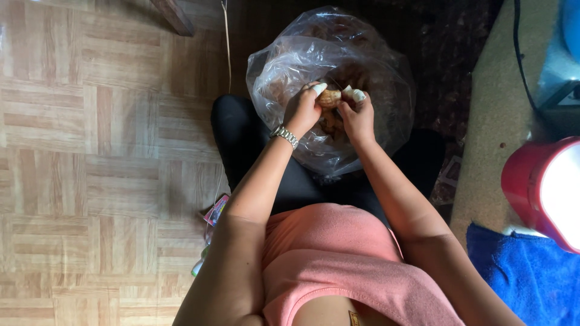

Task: Scooping snacks into plastic bags and sealing them with a manual heat sealer

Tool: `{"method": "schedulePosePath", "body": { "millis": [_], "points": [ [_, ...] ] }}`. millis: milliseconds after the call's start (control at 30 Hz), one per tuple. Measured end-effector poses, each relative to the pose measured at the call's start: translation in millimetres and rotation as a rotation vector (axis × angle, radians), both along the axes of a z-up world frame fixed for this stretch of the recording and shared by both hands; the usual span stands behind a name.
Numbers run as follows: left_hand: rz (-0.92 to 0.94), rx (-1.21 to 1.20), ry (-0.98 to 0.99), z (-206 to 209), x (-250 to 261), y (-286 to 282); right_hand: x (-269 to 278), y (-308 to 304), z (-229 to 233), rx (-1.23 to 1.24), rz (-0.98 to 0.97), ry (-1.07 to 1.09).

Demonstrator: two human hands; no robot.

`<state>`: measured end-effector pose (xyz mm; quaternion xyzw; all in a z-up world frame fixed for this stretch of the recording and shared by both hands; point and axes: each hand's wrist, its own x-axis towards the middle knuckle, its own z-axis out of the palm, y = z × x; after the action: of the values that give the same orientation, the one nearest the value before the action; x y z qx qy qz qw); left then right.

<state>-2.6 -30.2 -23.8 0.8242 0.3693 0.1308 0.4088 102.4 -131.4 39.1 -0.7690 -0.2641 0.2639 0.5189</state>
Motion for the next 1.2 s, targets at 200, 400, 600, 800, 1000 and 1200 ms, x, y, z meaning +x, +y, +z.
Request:
{"method": "schedulePosePath", "body": {
  "millis": [200,400,600,800,1000,1200],
  "points": [
    [-0.021,0.039,0.087,18.8,0.0,-1.5,7.8,2.4,-3.9,-0.035,0.083,-0.173],
    [-0.049,0.062,0.097,17.9,0.9,-3.7,3.0,5.0,-3.3,-0.176,0.085,-0.294],
    [-0.09,0.111,-0.005,13.7,2.9,-12.4,-6.9,13.0,1.4,-0.224,0.116,-0.462],
    [0.005,0.027,-0.184,17.3,5.1,-4.6,9.4,9.5,2.9,-0.063,0.089,-0.355],
    [0.024,0.03,-0.258,29.8,-2.8,15.9,23.5,-19.7,24.8,0.108,0.289,-0.462],
    [-0.02,-0.147,-0.315,122.5,11.4,-3.8,16.2,-26.4,27.4,-0.463,0.676,-0.924]
  ]
}}
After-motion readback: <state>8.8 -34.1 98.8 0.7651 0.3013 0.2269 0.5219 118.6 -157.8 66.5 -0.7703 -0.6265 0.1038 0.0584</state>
